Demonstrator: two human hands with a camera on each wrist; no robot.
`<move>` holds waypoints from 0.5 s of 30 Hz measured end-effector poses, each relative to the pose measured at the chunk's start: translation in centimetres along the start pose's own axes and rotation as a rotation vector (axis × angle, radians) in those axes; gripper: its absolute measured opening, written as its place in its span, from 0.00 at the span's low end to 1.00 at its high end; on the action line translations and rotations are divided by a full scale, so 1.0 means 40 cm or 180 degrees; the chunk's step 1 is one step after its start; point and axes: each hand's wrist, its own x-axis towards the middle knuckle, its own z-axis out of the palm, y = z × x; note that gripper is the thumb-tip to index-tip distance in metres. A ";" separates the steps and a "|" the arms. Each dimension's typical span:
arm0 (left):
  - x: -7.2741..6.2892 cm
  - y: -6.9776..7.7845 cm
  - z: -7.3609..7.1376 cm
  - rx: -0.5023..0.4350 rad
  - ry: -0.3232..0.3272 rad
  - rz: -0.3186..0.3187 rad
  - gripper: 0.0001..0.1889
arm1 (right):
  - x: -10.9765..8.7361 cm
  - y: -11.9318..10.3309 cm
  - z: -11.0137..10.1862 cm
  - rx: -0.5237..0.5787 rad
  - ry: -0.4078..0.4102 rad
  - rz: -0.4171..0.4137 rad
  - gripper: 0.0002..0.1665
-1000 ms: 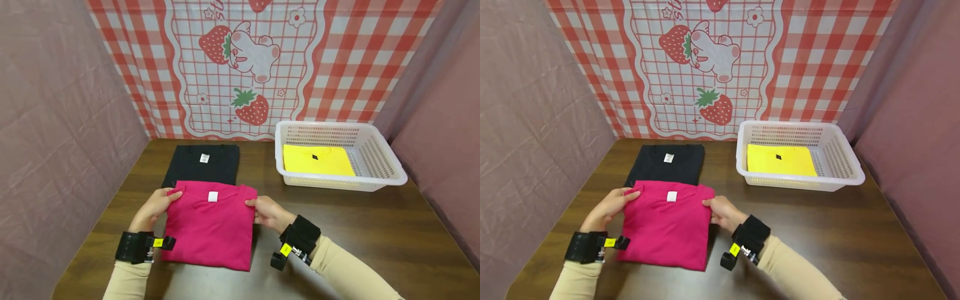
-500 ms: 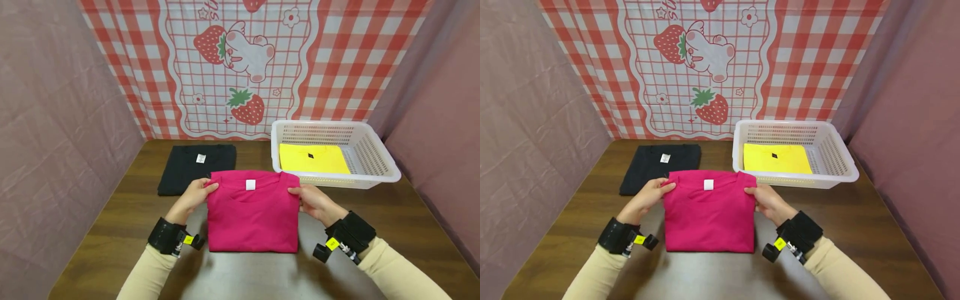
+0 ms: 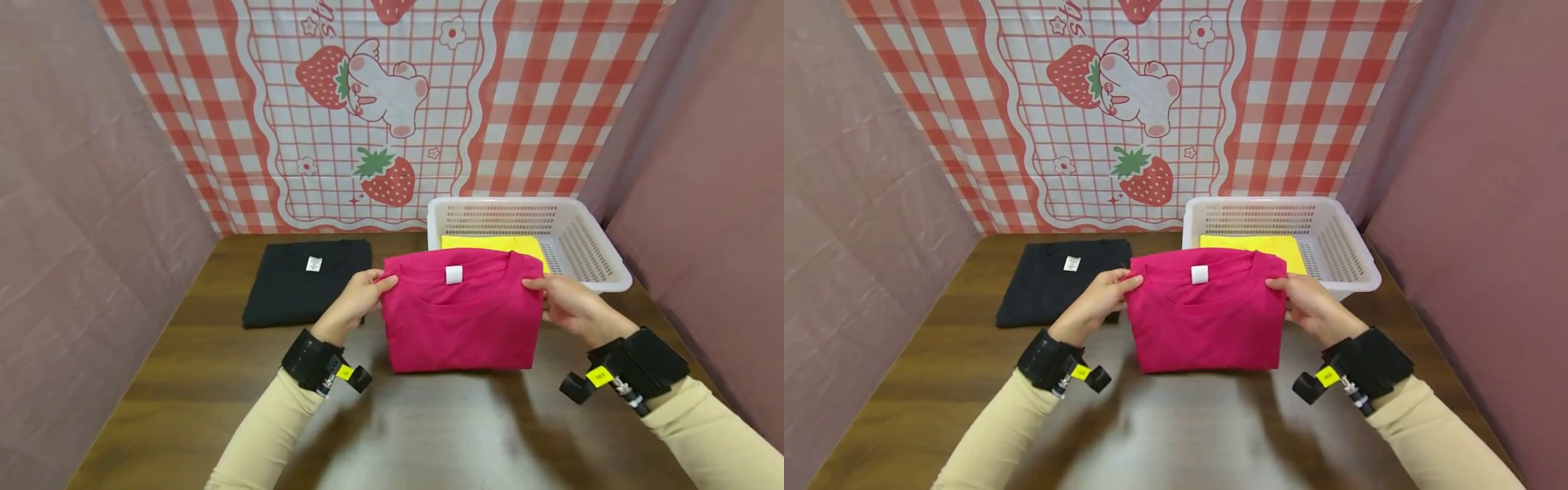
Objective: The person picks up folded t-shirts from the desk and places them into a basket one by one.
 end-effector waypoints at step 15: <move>0.065 0.202 0.094 0.0254 0.0071 0.0437 0.15 | -0.057 -0.158 -0.156 0.0488 0.0180 -0.0222 0.04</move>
